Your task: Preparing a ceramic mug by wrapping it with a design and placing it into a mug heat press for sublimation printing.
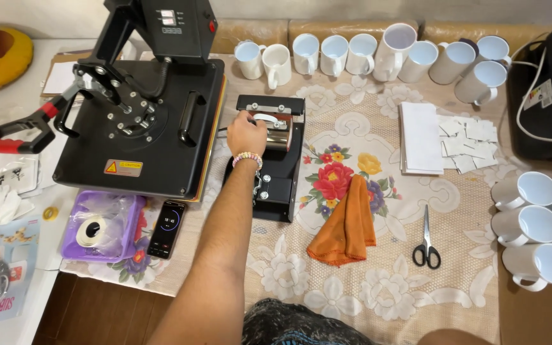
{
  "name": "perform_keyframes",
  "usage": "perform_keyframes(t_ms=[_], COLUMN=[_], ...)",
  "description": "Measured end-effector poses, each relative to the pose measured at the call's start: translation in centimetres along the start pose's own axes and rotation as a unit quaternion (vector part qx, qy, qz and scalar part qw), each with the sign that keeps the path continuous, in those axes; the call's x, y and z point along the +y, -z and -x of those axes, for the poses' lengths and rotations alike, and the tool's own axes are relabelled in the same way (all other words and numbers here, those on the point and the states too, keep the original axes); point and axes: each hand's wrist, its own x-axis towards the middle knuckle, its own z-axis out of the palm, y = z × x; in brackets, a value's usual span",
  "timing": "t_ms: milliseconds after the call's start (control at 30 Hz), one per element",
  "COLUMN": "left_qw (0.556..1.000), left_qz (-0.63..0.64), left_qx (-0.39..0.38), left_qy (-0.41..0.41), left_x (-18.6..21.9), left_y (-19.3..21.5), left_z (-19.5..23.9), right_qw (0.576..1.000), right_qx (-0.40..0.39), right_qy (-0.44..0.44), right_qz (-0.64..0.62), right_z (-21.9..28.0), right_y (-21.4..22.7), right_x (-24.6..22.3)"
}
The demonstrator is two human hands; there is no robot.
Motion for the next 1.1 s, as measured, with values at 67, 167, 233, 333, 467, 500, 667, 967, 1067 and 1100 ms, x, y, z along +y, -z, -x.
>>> perform_keyframes(t_ms=[67, 167, 233, 333, 467, 500, 667, 967, 1067, 1100], left_qw=[1.000, 1.000, 1.000, 0.998, 1.000, 1.000, 0.998, 0.991, 0.986, 0.984], left_qz=[-0.002, -0.004, -0.004, 0.017, 0.008, 0.007, -0.001, 0.045, 0.064, 0.081], left_qx=[-0.002, -0.005, -0.010, -0.053, -0.027, -0.028, -0.052, -0.128, -0.150, -0.158], left_qy=[0.001, 0.005, 0.007, 0.022, 0.006, 0.008, 0.020, 0.017, 0.019, 0.023], left_x=[-0.1, 0.3, 0.8, 1.2, 0.7, 0.7, 0.7, 1.9, 1.2, 0.8], left_y=[-0.1, 0.2, 0.8, 1.3, 0.5, 0.7, 1.0, 3.2, 2.5, 2.2], left_z=[0.1, 0.2, 0.4, 0.4, 0.2, 0.2, 0.3, 0.3, -0.4, -0.3], right_qw=[0.999, 0.992, 0.984, 0.973, 0.986, 0.986, 0.960, 0.920, 0.917, 0.915], right_qx=[0.049, 0.123, 0.172, 0.222, 0.133, 0.070, 0.028, 0.081, 0.047, 0.020], right_qy=[0.002, 0.009, 0.011, 0.011, -0.096, -0.145, -0.228, -0.309, -0.344, -0.366], right_qz=[-0.013, -0.037, -0.052, -0.064, -0.035, 0.048, 0.161, 0.226, 0.196, 0.170], right_z=[0.1, 0.0, -0.2, -5.3, -6.5, -6.1, -2.5, -2.3, -2.5, -2.3], right_y=[-1.1, -3.6, -6.5, -15.6, -30.1, -32.2, -40.6, -44.8, -44.4, -44.3], right_x=[1.3, 3.4, 6.3, 11.7, 22.9, 24.3, 30.9, 35.8, 37.1, 37.5])
